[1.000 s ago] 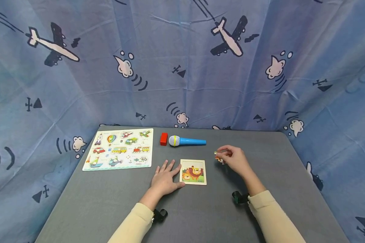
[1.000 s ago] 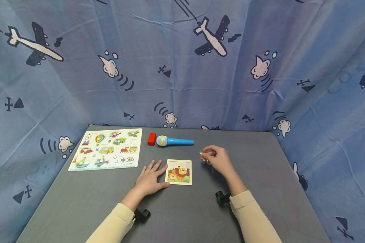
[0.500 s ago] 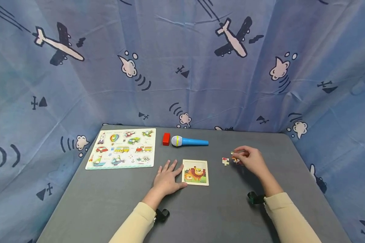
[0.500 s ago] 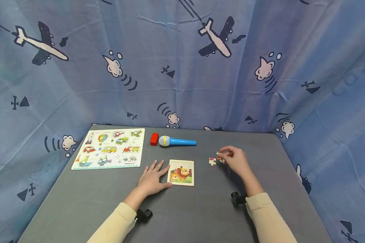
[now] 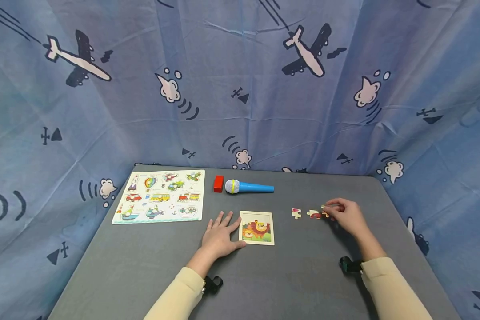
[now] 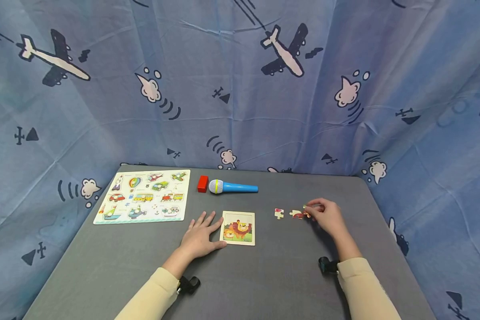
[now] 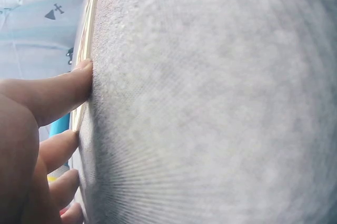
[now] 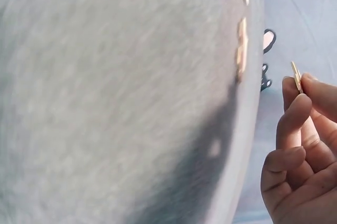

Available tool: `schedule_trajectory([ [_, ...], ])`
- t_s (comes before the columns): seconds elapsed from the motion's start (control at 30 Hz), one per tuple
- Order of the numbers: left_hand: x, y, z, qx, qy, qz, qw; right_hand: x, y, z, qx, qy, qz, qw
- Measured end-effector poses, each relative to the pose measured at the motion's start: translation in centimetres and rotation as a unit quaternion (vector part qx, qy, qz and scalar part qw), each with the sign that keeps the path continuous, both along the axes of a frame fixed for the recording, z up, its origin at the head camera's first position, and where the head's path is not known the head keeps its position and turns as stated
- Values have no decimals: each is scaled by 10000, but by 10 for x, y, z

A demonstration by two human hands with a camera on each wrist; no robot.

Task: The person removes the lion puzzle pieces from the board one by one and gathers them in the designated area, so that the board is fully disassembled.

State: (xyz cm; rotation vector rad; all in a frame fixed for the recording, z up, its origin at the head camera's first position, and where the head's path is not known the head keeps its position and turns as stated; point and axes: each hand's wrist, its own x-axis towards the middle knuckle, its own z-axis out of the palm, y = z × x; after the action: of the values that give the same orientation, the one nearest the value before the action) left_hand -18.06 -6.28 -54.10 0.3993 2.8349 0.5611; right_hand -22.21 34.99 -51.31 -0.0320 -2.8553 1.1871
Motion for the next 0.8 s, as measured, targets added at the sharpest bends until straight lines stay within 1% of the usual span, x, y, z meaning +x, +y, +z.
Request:
schedule_trajectory([
  [0.3, 2, 0, 0, 17, -11, 11, 10000, -4, 15, -18, 217, -239, -149, 9994],
  [0.47, 1, 0, -1, 2, 12, 1, 10000, -8, 18, -25, 386, -302, -157, 9987],
  [0.7, 1, 0, 0, 19, -10, -11, 10000, -10, 18, -25, 985, -256, -201, 9946],
  [0.8, 1, 0, 0, 3, -9, -18, 10000, -11, 16, -23, 1008, -313, -241, 9941],
])
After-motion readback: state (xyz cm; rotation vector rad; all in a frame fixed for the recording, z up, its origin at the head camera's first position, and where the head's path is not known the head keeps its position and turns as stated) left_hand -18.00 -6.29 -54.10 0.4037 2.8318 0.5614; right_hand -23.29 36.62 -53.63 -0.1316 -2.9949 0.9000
